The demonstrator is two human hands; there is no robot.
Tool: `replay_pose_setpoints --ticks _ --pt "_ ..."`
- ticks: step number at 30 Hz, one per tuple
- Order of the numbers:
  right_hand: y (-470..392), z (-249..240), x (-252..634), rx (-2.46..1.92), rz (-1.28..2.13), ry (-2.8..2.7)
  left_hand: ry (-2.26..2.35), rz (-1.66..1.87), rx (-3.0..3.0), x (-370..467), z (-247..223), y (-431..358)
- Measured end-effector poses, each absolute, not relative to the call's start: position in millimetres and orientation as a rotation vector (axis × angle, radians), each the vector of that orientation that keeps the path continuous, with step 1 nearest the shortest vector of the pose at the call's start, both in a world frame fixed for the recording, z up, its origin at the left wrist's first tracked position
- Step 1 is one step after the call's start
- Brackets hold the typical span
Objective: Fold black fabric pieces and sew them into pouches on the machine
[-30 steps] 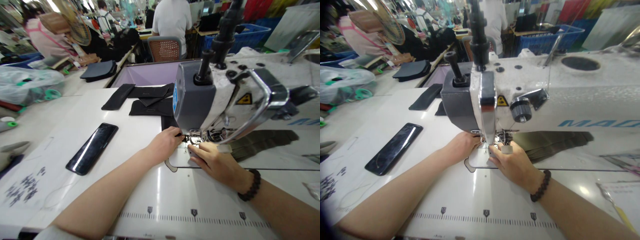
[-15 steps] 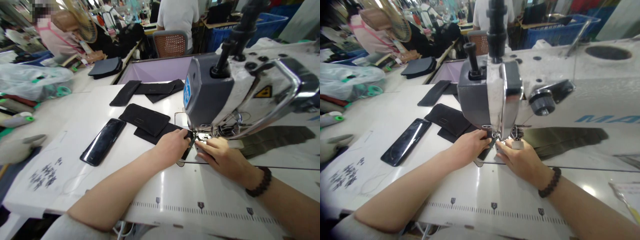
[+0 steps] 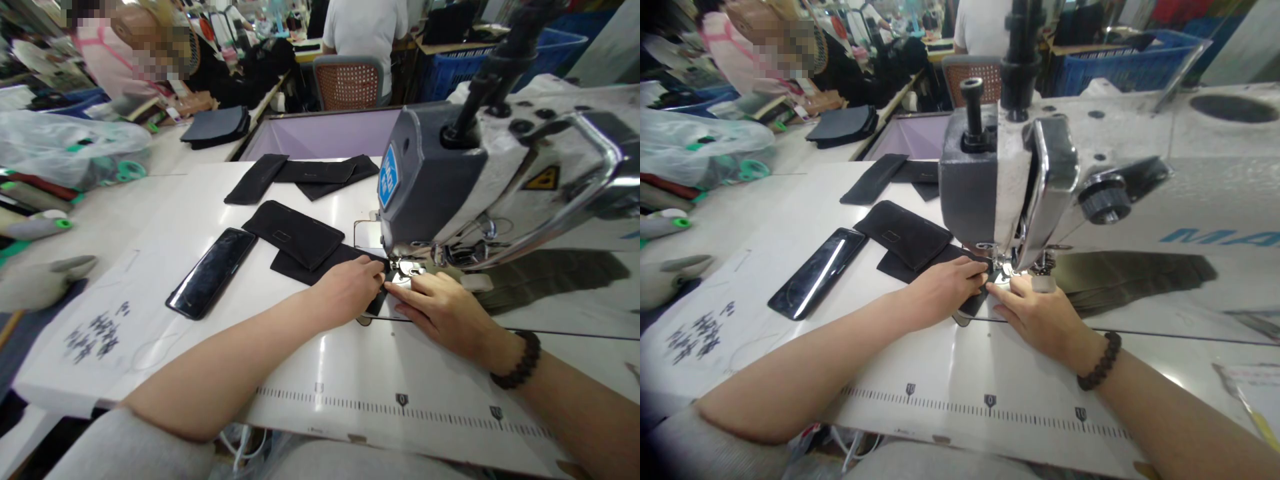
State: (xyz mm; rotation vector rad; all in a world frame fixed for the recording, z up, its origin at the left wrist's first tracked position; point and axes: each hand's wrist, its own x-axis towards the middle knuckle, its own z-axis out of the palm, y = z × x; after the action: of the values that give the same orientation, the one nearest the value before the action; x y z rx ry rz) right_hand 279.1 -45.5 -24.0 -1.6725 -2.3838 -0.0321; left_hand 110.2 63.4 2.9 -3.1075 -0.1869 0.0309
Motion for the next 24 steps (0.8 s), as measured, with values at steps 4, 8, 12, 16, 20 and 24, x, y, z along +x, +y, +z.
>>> replay_pose_setpoints --ticks 4,8,12,16,20,24 --pt "-43 -23 279 -1.664 -0.025 -2.389 -0.236 -0.001 -3.133 109 4 62" --pt "-43 -22 278 -1.662 -0.028 -2.395 -0.192 0.005 -3.160 110 3 65" --pt "-42 -21 276 -1.673 -0.022 -2.383 -0.138 -0.054 -3.136 111 0 68" --pt "-45 -19 279 -1.640 0.014 -2.367 -0.140 -0.078 -3.106 111 0 61" --pt "-51 -16 285 -1.487 0.089 -2.395 -0.151 -0.111 -3.125 104 2 42" --pt "-58 -12 286 -1.360 0.061 -2.472 -0.197 -0.193 -3.222 91 3 30"
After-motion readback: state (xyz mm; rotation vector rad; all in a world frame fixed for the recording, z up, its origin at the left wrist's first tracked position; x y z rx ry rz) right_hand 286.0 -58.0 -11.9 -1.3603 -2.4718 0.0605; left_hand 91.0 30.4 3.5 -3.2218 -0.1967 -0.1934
